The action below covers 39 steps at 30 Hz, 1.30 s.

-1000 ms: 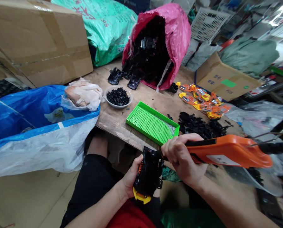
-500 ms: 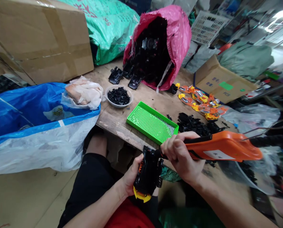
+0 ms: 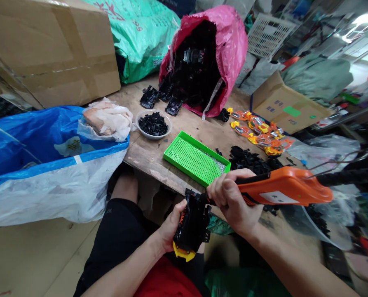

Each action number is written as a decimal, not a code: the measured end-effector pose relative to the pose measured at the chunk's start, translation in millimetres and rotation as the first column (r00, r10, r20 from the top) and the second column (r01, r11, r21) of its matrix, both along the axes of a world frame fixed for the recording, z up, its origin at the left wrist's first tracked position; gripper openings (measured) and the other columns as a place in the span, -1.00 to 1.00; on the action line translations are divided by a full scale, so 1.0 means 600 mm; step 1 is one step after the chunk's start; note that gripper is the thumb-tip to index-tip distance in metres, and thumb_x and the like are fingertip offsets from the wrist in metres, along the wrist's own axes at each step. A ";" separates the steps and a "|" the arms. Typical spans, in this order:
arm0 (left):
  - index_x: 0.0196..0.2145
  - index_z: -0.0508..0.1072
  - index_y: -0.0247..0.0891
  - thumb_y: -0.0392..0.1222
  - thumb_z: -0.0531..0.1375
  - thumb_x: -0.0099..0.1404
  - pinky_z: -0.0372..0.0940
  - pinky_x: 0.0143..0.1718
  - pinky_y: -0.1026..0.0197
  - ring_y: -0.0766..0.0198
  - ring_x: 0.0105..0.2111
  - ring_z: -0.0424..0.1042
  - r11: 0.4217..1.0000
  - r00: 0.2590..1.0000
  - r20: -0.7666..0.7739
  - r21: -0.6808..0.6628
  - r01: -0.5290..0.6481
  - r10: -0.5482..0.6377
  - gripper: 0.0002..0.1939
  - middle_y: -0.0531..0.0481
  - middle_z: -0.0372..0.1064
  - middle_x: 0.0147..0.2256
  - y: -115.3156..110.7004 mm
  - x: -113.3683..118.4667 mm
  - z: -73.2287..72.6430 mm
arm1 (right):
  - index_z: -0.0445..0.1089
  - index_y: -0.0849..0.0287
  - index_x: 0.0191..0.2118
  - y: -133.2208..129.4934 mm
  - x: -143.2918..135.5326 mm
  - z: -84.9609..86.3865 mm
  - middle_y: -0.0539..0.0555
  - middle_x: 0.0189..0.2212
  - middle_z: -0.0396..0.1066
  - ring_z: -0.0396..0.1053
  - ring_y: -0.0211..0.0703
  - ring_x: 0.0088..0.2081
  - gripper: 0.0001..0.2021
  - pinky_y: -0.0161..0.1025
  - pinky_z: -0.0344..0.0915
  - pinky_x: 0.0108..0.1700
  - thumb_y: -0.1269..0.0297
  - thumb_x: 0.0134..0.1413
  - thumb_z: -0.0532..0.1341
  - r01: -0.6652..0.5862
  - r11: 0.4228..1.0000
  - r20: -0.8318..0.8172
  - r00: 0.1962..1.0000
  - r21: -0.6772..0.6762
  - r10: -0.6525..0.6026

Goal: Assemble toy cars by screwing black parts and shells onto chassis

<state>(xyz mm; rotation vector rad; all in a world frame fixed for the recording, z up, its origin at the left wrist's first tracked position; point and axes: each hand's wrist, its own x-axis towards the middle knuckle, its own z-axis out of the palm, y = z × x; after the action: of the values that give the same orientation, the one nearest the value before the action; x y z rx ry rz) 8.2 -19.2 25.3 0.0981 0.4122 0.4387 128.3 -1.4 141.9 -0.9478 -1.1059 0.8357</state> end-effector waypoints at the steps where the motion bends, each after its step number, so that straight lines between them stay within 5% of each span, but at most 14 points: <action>1: -0.01 0.52 -0.36 0.27 0.22 0.27 0.41 -0.24 0.15 0.13 -0.38 0.55 1.000 1.000 -0.001 0.005 0.001 -0.001 -0.37 -0.19 0.60 -0.28 0.001 0.000 0.001 | 0.28 0.09 -0.32 0.000 -0.001 0.001 -0.21 -0.65 0.18 0.15 -0.41 -0.67 -0.85 -0.36 0.26 -0.56 0.32 0.27 0.27 -0.006 1.000 0.002 1.000 -0.004 0.006; 10: -0.04 0.53 -0.38 0.28 0.16 0.30 0.42 -0.25 0.10 0.11 -0.40 0.53 0.999 1.000 0.005 0.034 0.017 -0.018 -0.37 -0.21 0.58 -0.32 0.003 0.000 -0.002 | 0.29 0.08 -0.28 0.007 -0.003 0.005 -0.21 -0.65 0.16 0.15 -0.39 -0.68 -0.84 -0.35 0.23 -0.59 0.25 0.24 0.31 0.035 0.998 0.045 0.998 -0.051 -0.033; 18: -0.08 0.55 -0.36 0.30 0.30 0.17 0.31 -0.38 0.32 0.31 -0.47 0.44 0.999 1.000 -0.010 0.034 -0.001 0.002 -0.35 -0.08 0.55 -0.37 0.005 -0.002 -0.006 | 0.25 0.10 -0.33 0.012 -0.006 0.008 -0.23 -0.67 0.15 0.11 -0.42 -0.69 -0.79 -0.37 0.19 -0.59 0.28 0.20 0.33 0.022 0.997 -0.011 1.000 -0.067 -0.022; 29: -0.11 0.53 -0.30 0.23 0.19 0.32 0.37 -0.42 0.23 0.23 -0.50 0.47 0.997 0.999 0.001 0.067 -0.033 0.033 -0.49 -0.09 0.55 -0.37 0.002 -0.001 -0.006 | 0.33 0.10 -0.29 0.017 -0.007 0.006 -0.21 -0.67 0.20 0.16 -0.41 -0.69 -0.86 -0.36 0.24 -0.60 0.32 0.19 0.33 0.029 0.998 -0.027 0.999 -0.059 -0.031; 39: 0.02 0.48 -0.33 0.31 0.22 0.23 0.41 -0.33 0.13 0.13 -0.45 0.54 0.998 1.000 0.015 0.053 -0.021 0.020 -0.34 -0.15 0.58 -0.32 -0.002 0.002 -0.008 | 0.25 0.11 -0.35 0.025 -0.015 0.010 -0.24 -0.71 0.18 0.13 -0.41 -0.73 -0.75 -0.38 0.19 -0.64 0.29 0.10 0.39 0.071 0.990 -0.082 0.993 -0.120 -0.082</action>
<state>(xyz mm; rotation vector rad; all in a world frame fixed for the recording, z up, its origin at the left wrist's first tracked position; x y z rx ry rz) 9.5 -20.2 20.6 0.1421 0.3873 0.4707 119.6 13.6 147.6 -1.0351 -0.9483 0.8778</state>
